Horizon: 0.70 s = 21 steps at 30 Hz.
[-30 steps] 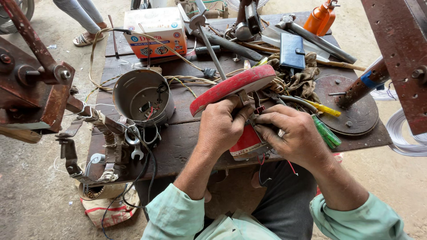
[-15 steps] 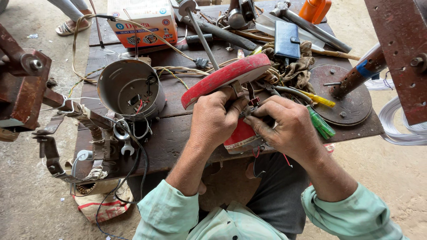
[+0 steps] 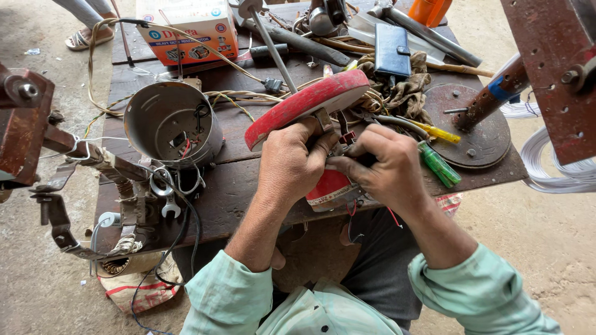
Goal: The person repairs a small red electric motor at a cluttered workbench. They manipulate the motor's mounting bracket and wiring by hand, use pliers to grip and adjust parts, tighten components with a screwdriver, wipe the motor with a rag, and reposition the motor repeatedly while working on its base and shaft.
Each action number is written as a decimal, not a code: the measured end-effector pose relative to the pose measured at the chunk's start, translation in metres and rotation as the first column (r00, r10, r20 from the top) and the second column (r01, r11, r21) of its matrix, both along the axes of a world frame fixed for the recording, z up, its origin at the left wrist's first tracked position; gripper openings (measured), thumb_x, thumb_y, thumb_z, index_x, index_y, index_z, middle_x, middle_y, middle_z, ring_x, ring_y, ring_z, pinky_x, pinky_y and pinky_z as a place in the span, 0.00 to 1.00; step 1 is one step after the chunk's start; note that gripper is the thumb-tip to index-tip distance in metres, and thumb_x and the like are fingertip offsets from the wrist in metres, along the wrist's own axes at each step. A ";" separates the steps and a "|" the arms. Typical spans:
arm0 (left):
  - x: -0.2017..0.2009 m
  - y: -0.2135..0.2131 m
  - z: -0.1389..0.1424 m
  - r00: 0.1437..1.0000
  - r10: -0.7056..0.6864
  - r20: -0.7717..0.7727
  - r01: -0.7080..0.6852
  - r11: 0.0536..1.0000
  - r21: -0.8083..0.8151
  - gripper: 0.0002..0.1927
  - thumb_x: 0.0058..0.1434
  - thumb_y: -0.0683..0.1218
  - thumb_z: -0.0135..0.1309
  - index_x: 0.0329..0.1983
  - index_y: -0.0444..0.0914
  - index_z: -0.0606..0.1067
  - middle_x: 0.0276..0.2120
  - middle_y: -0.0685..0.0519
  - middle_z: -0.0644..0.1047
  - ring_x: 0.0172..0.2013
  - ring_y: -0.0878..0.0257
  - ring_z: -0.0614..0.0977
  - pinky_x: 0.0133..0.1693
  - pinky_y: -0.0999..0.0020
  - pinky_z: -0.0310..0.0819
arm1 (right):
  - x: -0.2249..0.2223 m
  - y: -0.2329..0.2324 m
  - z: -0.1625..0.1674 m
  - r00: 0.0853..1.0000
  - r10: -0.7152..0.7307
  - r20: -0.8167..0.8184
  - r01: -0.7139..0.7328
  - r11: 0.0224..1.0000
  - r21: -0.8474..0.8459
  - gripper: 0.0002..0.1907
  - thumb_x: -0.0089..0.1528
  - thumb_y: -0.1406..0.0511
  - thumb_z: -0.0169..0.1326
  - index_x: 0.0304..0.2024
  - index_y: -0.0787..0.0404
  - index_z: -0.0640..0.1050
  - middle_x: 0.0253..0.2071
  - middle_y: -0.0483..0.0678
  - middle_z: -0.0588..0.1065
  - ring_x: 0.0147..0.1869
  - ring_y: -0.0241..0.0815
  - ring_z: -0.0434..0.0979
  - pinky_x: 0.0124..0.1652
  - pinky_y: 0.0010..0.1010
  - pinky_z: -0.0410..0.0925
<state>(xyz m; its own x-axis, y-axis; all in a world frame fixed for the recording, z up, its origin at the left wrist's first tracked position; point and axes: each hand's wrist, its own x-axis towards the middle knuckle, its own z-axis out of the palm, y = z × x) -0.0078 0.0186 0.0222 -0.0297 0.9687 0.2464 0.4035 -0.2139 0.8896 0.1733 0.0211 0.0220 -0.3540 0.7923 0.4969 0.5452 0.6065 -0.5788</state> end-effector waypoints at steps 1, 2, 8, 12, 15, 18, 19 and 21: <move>0.000 0.000 0.000 1.000 -0.003 0.006 0.003 1.000 -0.003 0.09 0.61 0.48 0.62 0.39 0.38 0.82 0.28 0.47 0.83 0.30 0.57 0.87 0.33 0.64 0.78 | 0.000 0.002 0.000 1.000 -0.005 0.010 0.005 1.000 -0.020 0.18 0.51 0.63 0.75 0.27 0.66 0.77 0.27 0.49 0.74 0.28 0.43 0.74 0.31 0.33 0.67; 0.000 0.000 0.000 1.000 0.001 -0.002 -0.001 1.000 -0.016 0.09 0.60 0.48 0.62 0.39 0.38 0.82 0.27 0.46 0.83 0.29 0.57 0.87 0.33 0.64 0.78 | 0.001 0.003 0.001 1.000 -0.006 0.020 0.007 0.999 -0.037 0.20 0.49 0.62 0.76 0.26 0.66 0.76 0.27 0.49 0.73 0.28 0.43 0.74 0.31 0.33 0.67; -0.003 -0.003 -0.002 1.000 -0.006 0.017 0.004 0.997 0.076 0.10 0.61 0.46 0.61 0.42 0.37 0.82 0.31 0.45 0.84 0.32 0.56 0.88 0.35 0.64 0.80 | 0.010 0.007 0.009 0.963 0.239 -0.127 -0.255 0.959 -0.128 0.15 0.54 0.64 0.69 0.37 0.65 0.80 0.34 0.47 0.75 0.37 0.37 0.76 0.37 0.31 0.70; -0.002 -0.001 -0.001 1.000 -0.012 0.015 0.011 1.000 0.023 0.09 0.60 0.46 0.62 0.41 0.38 0.82 0.31 0.46 0.84 0.32 0.56 0.88 0.35 0.64 0.80 | 0.007 0.010 0.005 0.996 0.087 -0.023 -0.090 0.982 -0.164 0.18 0.51 0.62 0.75 0.28 0.64 0.77 0.29 0.46 0.75 0.32 0.36 0.74 0.36 0.30 0.69; -0.001 0.000 0.000 0.999 0.007 -0.042 -0.007 1.000 -0.011 0.09 0.60 0.47 0.62 0.40 0.38 0.82 0.29 0.45 0.83 0.30 0.55 0.87 0.34 0.64 0.78 | 0.007 0.010 0.003 0.999 0.036 0.009 -0.034 0.979 -0.199 0.24 0.44 0.60 0.79 0.26 0.65 0.76 0.26 0.47 0.74 0.30 0.37 0.72 0.32 0.29 0.68; -0.002 -0.002 -0.001 1.000 0.000 0.006 0.000 1.000 0.013 0.09 0.60 0.46 0.62 0.41 0.37 0.82 0.29 0.46 0.84 0.31 0.57 0.87 0.34 0.65 0.79 | 0.014 0.009 0.005 0.961 0.220 -0.167 -0.256 0.936 -0.240 0.17 0.50 0.64 0.69 0.37 0.65 0.79 0.32 0.45 0.74 0.34 0.34 0.72 0.34 0.27 0.68; -0.002 -0.002 -0.001 0.999 -0.013 0.043 0.012 0.999 0.037 0.09 0.60 0.46 0.61 0.41 0.37 0.82 0.30 0.46 0.84 0.31 0.58 0.88 0.34 0.66 0.79 | 0.015 0.009 0.005 0.955 0.225 -0.193 -0.270 0.929 -0.251 0.15 0.52 0.64 0.69 0.38 0.64 0.80 0.33 0.43 0.75 0.35 0.33 0.74 0.35 0.26 0.69; -0.003 -0.001 -0.001 1.000 -0.003 0.007 0.003 0.999 0.032 0.09 0.60 0.46 0.62 0.40 0.37 0.82 0.29 0.45 0.84 0.30 0.58 0.87 0.34 0.65 0.79 | 0.015 0.010 0.004 0.942 0.229 -0.247 -0.295 0.915 -0.276 0.11 0.56 0.65 0.68 0.38 0.62 0.82 0.36 0.41 0.77 0.38 0.32 0.78 0.38 0.26 0.72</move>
<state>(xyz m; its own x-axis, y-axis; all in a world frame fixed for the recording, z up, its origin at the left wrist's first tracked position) -0.0105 0.0171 0.0214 -0.0288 0.9605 0.2768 0.3962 -0.2433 0.8854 0.1884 0.0310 0.0256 -0.4861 0.8090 0.3305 0.2406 0.4874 -0.8394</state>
